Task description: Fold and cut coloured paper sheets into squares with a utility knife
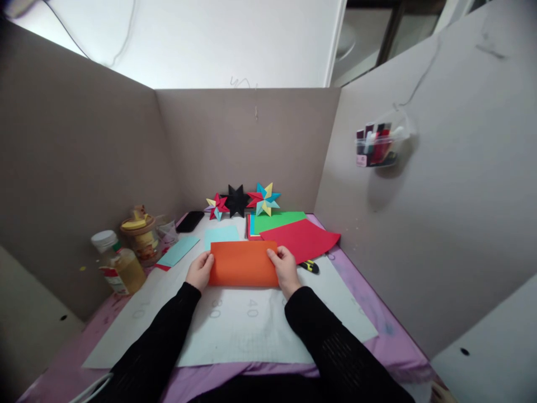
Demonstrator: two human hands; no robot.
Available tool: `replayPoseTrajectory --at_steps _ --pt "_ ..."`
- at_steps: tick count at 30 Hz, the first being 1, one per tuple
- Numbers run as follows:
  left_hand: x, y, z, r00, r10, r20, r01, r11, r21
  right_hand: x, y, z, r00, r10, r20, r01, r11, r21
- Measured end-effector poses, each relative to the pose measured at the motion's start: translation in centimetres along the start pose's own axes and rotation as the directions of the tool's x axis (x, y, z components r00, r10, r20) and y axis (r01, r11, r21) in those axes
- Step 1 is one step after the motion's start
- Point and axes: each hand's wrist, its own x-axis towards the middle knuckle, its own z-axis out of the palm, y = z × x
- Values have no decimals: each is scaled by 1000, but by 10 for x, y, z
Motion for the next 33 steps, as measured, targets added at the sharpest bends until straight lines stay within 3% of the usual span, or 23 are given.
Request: replayPoseTrajectory --at_steps 21,27,33 --pt "0 -1 -1 1000 -9 -23 10 998 56 0 -2 2 1000 27 2 -27 999 33" --pt "6 -7 -6 995 -29 -95 28 999 -16 1 -6 4 999 -33 -25 35 994 99" --pt "8 -10 -4 997 -32 -68 29 998 -53 4 -9 6 996 -20 -86 33 988 150"
